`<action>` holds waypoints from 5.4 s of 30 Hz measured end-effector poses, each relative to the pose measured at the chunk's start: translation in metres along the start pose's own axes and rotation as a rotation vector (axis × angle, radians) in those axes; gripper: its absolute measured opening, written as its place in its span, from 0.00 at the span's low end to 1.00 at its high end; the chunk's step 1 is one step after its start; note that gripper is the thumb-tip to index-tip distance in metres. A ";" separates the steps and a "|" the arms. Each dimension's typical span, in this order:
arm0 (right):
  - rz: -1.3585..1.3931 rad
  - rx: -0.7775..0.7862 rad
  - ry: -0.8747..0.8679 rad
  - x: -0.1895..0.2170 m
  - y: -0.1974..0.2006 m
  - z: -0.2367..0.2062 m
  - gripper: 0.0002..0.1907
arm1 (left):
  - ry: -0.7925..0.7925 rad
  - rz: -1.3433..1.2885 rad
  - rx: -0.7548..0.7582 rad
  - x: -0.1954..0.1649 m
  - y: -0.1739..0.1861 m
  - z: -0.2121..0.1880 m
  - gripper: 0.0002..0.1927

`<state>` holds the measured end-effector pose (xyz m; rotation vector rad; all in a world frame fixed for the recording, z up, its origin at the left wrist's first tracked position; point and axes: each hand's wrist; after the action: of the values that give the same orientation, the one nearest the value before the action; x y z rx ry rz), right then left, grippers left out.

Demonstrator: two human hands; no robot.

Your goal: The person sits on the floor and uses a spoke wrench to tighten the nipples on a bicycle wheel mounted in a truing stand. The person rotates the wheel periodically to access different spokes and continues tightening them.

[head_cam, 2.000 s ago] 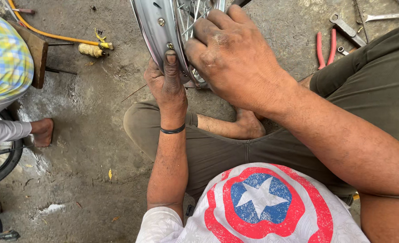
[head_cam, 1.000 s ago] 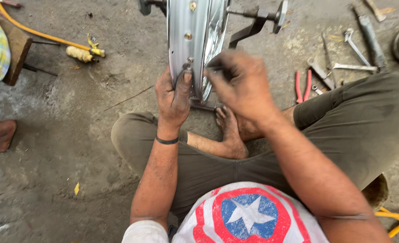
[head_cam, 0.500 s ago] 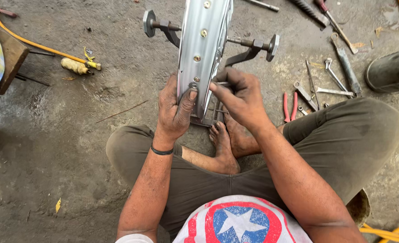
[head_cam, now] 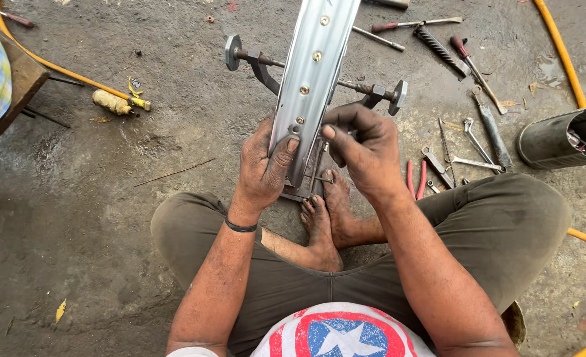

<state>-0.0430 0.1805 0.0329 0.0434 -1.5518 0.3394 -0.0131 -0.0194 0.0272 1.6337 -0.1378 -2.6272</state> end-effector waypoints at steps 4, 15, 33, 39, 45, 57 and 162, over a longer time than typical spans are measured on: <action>0.088 -0.007 0.085 0.033 -0.019 0.031 0.08 | -0.009 0.003 0.006 -0.001 -0.001 0.000 0.26; 0.235 -0.050 0.104 -0.027 -0.010 0.005 0.06 | 0.157 -0.024 0.034 0.006 0.002 0.003 0.27; 0.337 0.023 -0.006 -0.011 -0.025 -0.021 0.08 | 0.046 -0.049 0.046 0.006 0.002 -0.001 0.21; -0.012 -0.017 0.227 -0.010 -0.012 0.040 0.07 | 0.032 -0.111 0.015 0.010 -0.002 -0.005 0.24; -0.008 -0.340 0.314 -0.021 0.001 0.024 0.07 | -0.125 0.014 -0.212 0.022 -0.014 -0.018 0.27; -0.242 -0.334 0.472 -0.034 -0.015 0.001 0.07 | 0.070 -0.047 0.029 0.031 0.002 -0.020 0.29; -0.875 -0.124 0.510 0.023 0.007 -0.024 0.07 | 0.287 -0.221 -0.217 0.020 -0.012 -0.034 0.26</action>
<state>-0.0218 0.1966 0.0533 0.4849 -0.9240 -0.4152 0.0088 -0.0105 -0.0070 2.0178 0.3437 -2.4050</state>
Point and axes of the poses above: each hand's wrist, its own z-axis towards the middle knuckle, its own y-axis out of the back of the hand, x = y × z, and after that the axes turned 4 degrees about -y, right-handed
